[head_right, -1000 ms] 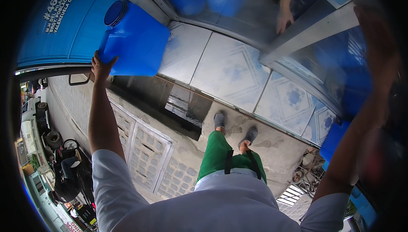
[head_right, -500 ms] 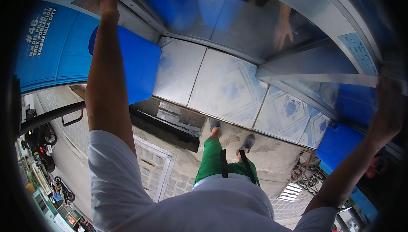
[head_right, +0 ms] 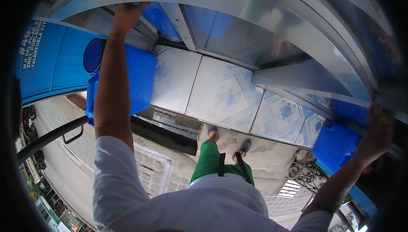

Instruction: The person fills several blue plastic jerrycans and a large clear water bottle with water from a dispenser nozzle. They then carry the filled containers out of the stall and place them on the sidewalk.

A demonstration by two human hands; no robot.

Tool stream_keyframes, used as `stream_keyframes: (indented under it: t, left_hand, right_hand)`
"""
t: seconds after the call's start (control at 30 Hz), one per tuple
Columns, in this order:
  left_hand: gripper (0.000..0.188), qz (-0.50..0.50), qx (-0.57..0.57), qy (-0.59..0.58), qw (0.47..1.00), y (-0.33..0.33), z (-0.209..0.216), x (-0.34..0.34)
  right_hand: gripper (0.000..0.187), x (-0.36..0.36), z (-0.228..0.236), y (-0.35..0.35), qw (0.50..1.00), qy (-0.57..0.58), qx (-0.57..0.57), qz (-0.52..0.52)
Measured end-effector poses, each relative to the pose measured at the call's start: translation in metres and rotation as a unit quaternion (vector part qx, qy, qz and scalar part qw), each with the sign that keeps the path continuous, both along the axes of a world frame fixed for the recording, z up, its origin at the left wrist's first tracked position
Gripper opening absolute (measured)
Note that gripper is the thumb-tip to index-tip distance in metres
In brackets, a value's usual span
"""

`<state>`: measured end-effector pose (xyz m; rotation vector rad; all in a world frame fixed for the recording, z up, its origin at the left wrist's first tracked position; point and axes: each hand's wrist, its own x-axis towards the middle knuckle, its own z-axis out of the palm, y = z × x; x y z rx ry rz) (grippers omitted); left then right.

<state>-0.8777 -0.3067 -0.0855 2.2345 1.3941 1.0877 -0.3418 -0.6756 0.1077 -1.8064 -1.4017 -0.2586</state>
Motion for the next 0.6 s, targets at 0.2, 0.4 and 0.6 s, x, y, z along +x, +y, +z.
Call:
stream_keyframes:
  t: [0.2, 0.4, 0.6]
  left_hand:
    - [0.065, 0.017, -0.083, 0.343, 0.936, 0.055, 0.017, 0.013]
    - [0.069, -0.007, -0.160, 0.432, 0.888, 0.059, 0.025, 0.027]
    - [0.073, -0.023, -0.183, 0.475, 0.860, 0.048, 0.034, 0.037]
  right_hand:
    - [0.019, -0.011, 0.009, -0.002, 0.996, -0.053, -0.053, -0.055]
    - [0.016, -0.010, 0.010, -0.004, 0.997, -0.054, -0.057, -0.025]
    - [0.022, -0.009, 0.020, -0.004, 0.934, -0.329, -0.138, 0.024]
